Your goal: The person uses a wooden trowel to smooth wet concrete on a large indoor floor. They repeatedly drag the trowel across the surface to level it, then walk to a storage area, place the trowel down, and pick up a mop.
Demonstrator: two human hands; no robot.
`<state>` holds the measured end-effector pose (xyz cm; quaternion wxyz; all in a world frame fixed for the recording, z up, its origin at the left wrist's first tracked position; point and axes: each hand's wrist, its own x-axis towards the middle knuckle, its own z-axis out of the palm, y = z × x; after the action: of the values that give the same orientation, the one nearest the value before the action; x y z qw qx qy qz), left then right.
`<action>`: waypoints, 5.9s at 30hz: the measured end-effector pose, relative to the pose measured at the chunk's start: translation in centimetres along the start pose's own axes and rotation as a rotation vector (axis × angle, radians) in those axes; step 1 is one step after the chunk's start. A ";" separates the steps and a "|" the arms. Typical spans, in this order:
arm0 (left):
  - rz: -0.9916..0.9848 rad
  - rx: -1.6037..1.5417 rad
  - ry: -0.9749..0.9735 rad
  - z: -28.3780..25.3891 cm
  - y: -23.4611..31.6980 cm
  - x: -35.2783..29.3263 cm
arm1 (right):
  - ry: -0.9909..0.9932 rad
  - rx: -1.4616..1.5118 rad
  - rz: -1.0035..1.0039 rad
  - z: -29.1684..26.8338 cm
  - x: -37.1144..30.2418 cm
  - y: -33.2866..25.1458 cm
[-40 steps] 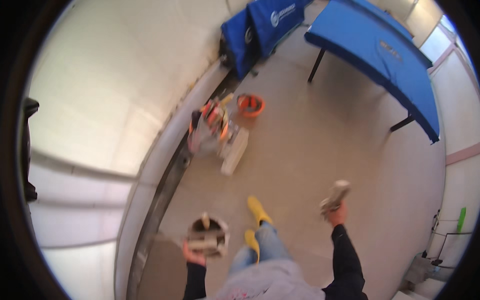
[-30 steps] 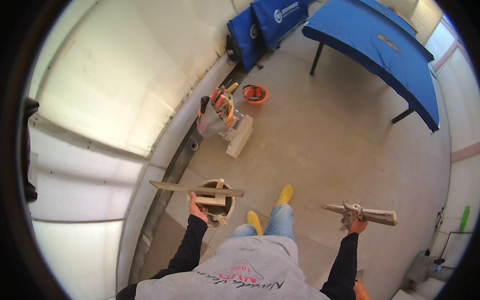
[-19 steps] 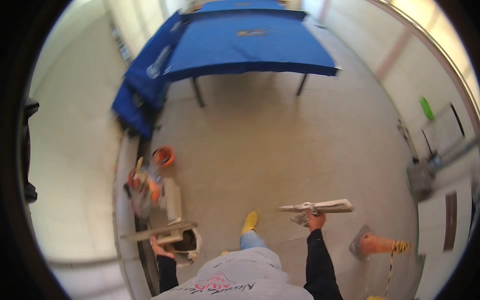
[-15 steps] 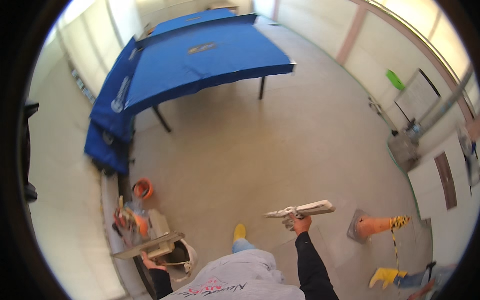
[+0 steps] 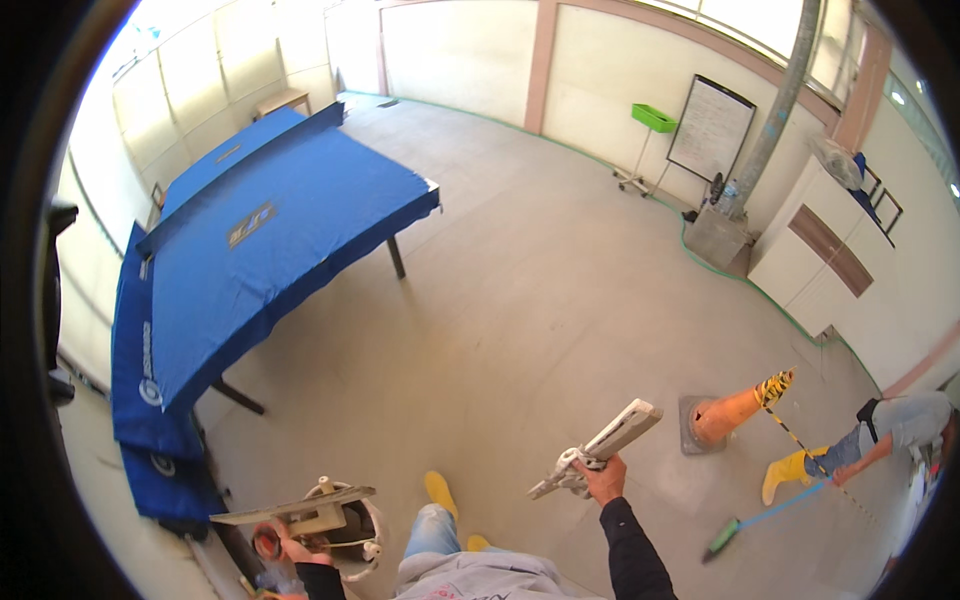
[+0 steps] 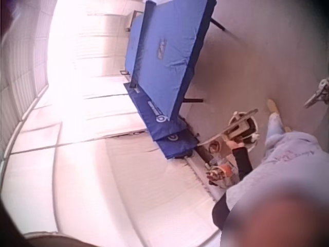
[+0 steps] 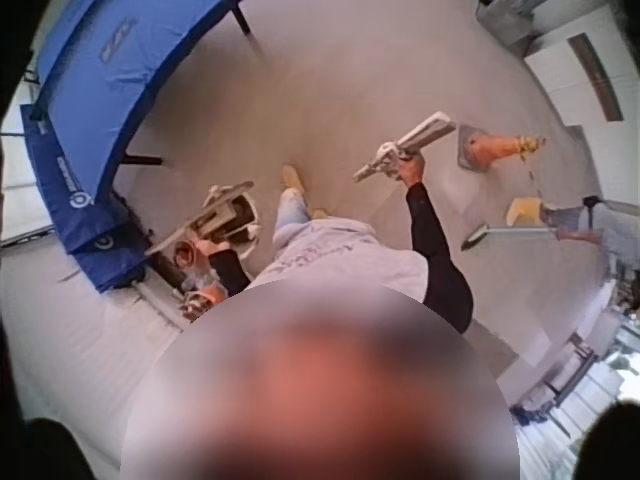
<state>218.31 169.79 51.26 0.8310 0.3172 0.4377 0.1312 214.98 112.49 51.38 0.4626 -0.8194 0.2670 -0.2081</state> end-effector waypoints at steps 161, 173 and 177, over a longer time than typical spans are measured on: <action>-0.085 0.117 -0.238 370.4 11.0 256.0 | -0.605 0.004 -0.375 265.0 355.9 -105.8; -0.139 0.006 -0.236 388.5 25.5 288.5 | -0.547 0.038 -0.389 301.2 372.0 -118.7; -0.032 -0.009 -0.162 396.8 34.4 295.6 | -0.663 0.040 -0.365 313.8 378.3 -128.9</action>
<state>714.21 179.03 47.74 0.8670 0.3161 0.3737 0.0936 722.72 132.50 46.59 0.4952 -0.8671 -0.0517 -0.0155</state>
